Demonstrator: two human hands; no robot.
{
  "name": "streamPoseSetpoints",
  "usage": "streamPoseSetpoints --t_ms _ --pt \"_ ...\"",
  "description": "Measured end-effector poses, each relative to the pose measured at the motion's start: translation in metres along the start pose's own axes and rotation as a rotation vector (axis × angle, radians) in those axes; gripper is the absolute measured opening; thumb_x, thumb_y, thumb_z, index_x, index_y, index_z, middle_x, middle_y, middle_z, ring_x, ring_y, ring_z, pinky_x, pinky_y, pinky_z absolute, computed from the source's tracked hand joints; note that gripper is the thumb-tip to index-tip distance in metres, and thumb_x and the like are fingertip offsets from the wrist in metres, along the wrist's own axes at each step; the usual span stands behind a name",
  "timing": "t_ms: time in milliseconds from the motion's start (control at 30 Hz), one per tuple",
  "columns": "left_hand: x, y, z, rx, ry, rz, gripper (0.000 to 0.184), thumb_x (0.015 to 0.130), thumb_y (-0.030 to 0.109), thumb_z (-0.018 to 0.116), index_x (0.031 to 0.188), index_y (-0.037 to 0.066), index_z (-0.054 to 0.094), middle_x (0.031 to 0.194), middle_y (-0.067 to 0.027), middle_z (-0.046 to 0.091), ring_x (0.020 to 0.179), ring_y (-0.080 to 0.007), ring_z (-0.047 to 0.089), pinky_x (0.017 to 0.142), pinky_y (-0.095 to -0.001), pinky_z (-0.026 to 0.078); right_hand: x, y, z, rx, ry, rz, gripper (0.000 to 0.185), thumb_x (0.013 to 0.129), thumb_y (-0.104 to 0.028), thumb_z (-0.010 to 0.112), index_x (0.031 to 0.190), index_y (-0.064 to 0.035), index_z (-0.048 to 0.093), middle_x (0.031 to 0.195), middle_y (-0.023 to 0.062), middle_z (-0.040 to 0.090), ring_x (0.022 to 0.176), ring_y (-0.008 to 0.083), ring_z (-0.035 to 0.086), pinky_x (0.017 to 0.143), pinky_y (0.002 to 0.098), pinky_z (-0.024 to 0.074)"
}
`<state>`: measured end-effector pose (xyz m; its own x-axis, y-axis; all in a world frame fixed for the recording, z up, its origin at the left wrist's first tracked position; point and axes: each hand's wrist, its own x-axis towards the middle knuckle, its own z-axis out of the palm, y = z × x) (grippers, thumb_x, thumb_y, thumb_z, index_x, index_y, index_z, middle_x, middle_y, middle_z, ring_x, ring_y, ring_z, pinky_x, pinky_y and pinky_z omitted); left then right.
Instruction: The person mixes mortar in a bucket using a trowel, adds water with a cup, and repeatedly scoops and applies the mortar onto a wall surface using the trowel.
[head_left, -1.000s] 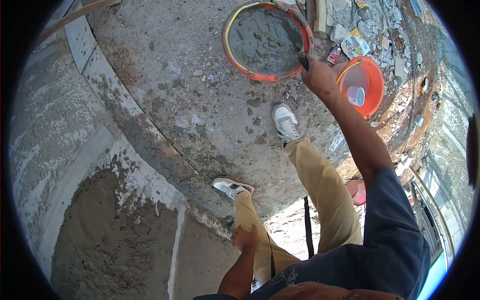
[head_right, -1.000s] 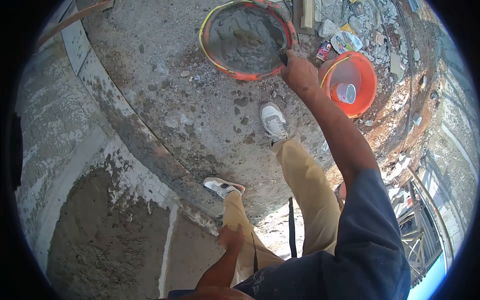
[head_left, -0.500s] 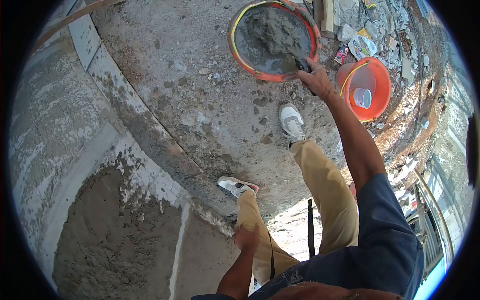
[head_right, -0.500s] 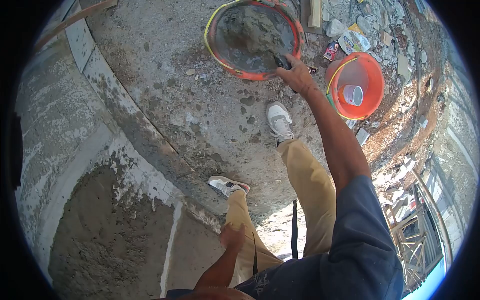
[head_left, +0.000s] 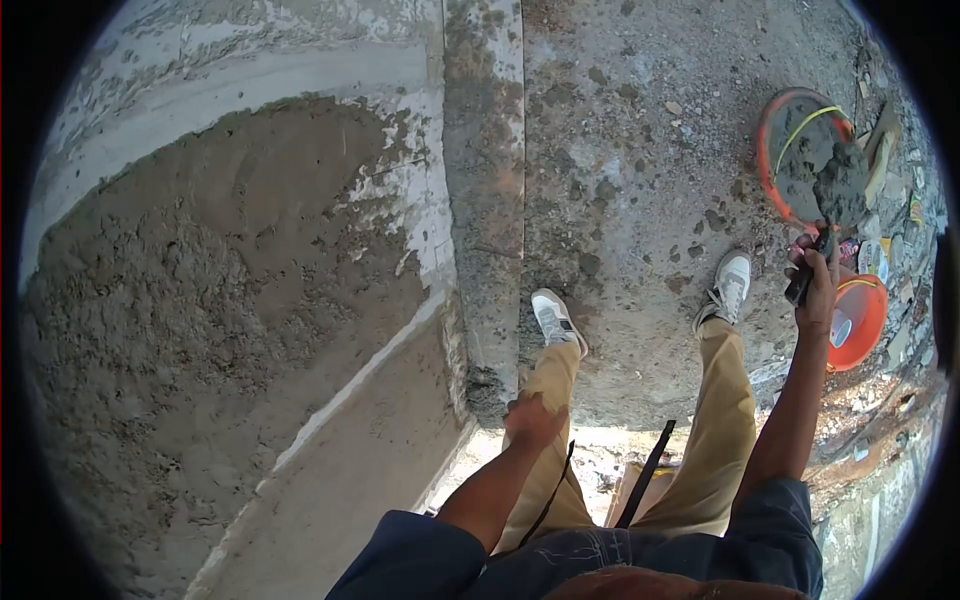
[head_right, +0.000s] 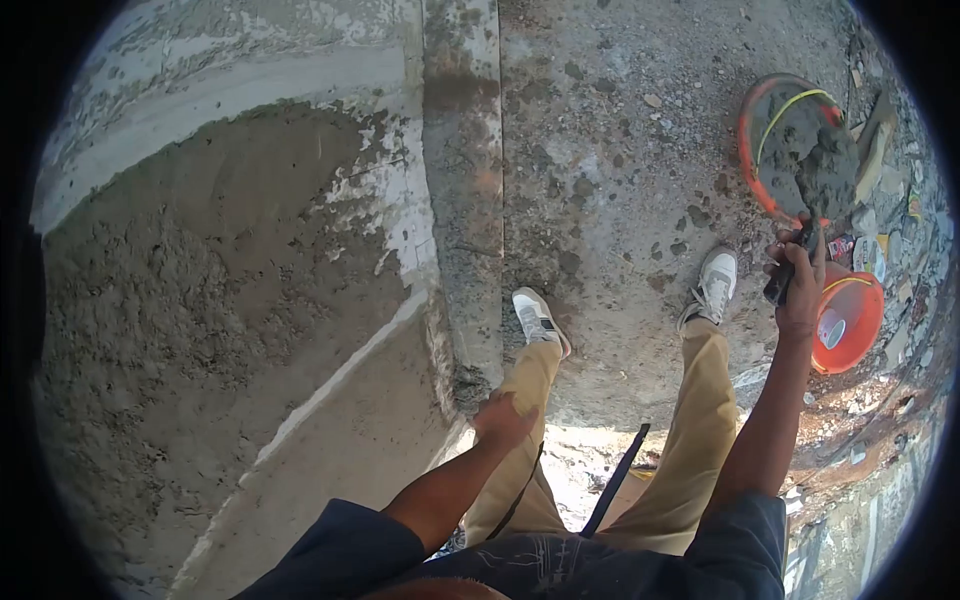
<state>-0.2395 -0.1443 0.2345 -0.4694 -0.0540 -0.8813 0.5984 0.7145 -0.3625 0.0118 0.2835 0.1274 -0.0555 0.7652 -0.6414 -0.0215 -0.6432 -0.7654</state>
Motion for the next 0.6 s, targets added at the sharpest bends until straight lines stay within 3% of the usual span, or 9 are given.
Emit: streamPoseSetpoints --t_ms 100,233,267,300,333,400,433,467,600 --pt "0.005 -0.026 0.009 -0.082 0.002 0.025 0.071 0.085 0.061 0.065 0.136 0.011 0.061 0.14 -0.0114 0.054 0.128 -0.0339 0.054 0.101 -0.0504 0.05 -0.05 -0.001 0.089 0.059 0.014 -0.012 0.059 0.095 -0.012 0.064 0.149 -0.0115 0.042 0.103 0.0094 0.068 0.075 0.0126 0.067 0.055 0.0245 0.0523" --pt "0.004 -0.046 -0.003 -0.131 -0.01 0.003 0.069 0.087 0.059 0.065 0.135 0.01 0.061 0.139 -0.0122 0.055 0.128 -0.0345 0.053 0.1 -0.0508 0.05 -0.091 0.066 0.288 -0.007 0.138 -0.183 0.056 0.087 -0.009 0.069 0.14 -0.0071 0.052 0.083 0.0044 0.061 0.061 0.0106 0.061 0.054 0.0249 0.0464" --pt "0.004 -0.05 -0.003 -0.139 -0.01 -0.011 0.068 0.087 0.059 0.065 0.134 0.01 0.062 0.139 -0.0123 0.055 0.128 -0.0347 0.053 0.1 -0.051 0.05 -0.093 0.093 0.352 -0.074 0.257 -0.121 0.06 0.085 -0.014 0.068 0.142 -0.0052 0.05 0.084 0.0109 0.065 0.064 0.0196 0.064 0.06 0.0331 0.0516" --pt "0.008 -0.057 0.006 -0.168 0.029 -0.003 0.064 0.087 0.058 0.065 0.129 0.01 0.064 0.138 -0.012 0.055 0.129 -0.035 0.052 0.1 -0.0516 0.05 -0.094 0.123 0.419 -0.45 0.371 -0.279 0.063 0.085 -0.018 0.068 0.142 -0.002 0.049 0.092 0.0213 0.07 0.076 0.0348 0.07 0.073 0.0439 0.0552" --pt "0.017 -0.068 0.026 -0.183 0.066 0.026 0.062 0.088 0.057 0.064 0.132 0.012 0.061 0.139 -0.0113 0.054 0.129 -0.0345 0.052 0.1 -0.0511 0.05 -0.102 0.14 0.495 -0.405 0.341 -0.149 0.054 0.086 -0.019 0.066 0.136 -0.0017 0.053 0.1 0.0282 0.071 0.092 0.0456 0.069 0.084 0.0498 0.0536" --pt "0.027 -0.084 0.072 -0.114 0.347 0.103 0.066 0.088 0.056 0.064 0.139 0.015 0.054 0.139 -0.0107 0.054 0.128 -0.0346 0.053 0.101 -0.0495 0.05 -0.13 0.106 0.602 -0.31 -0.279 0.081 0.041 0.086 -0.014 0.065 0.124 -0.0045 0.057 0.102 0.027 0.072 0.098 0.0448 0.07 0.084 0.0508 0.0543" --pt "0.027 -0.089 0.091 -0.025 0.532 0.129 0.068 0.088 0.055 0.064 0.143 0.017 0.05 0.14 -0.0105 0.054 0.128 -0.0347 0.053 0.101 -0.0488 0.05 -0.177 0.061 0.626 -0.319 -0.401 -0.145 0.04 0.082 -0.012 0.066 0.12 -0.0052 0.056 0.093 0.0216 0.071 0.085 0.0372 0.072 0.077 0.0464 0.056" --pt "0.026 -0.093 0.1 0.05 0.671 0.133 0.071 0.088 0.055 0.064 0.147 0.018 0.047 0.14 -0.0102 0.054 0.128 -0.0347 0.054 0.102 -0.048 0.05 -0.223 0.012 0.633 -0.19 -0.559 -0.258 0.04 0.083 -0.011 0.064 0.121 -0.0044 0.055 0.093 0.0221 0.071 0.084 0.0387 0.072 0.076 0.0465 0.056" --pt "0.025 -0.085 0.098 -0.256 0.342 0.16 0.07 0.087 0.056 0.064 0.144 0.017 0.052 0.14 -0.0105 0.055 0.127 -0.0351 0.054 0.101 -0.0484 0.051 -0.277 -0.071 0.591 -0.034 -0.638 -0.422 0.042 0.087 -0.01 0.06 0.128 -0.0044 0.054 0.088 0.0223 0.069 0.077 0.0366 0.071 0.072 0.046 0.0543"
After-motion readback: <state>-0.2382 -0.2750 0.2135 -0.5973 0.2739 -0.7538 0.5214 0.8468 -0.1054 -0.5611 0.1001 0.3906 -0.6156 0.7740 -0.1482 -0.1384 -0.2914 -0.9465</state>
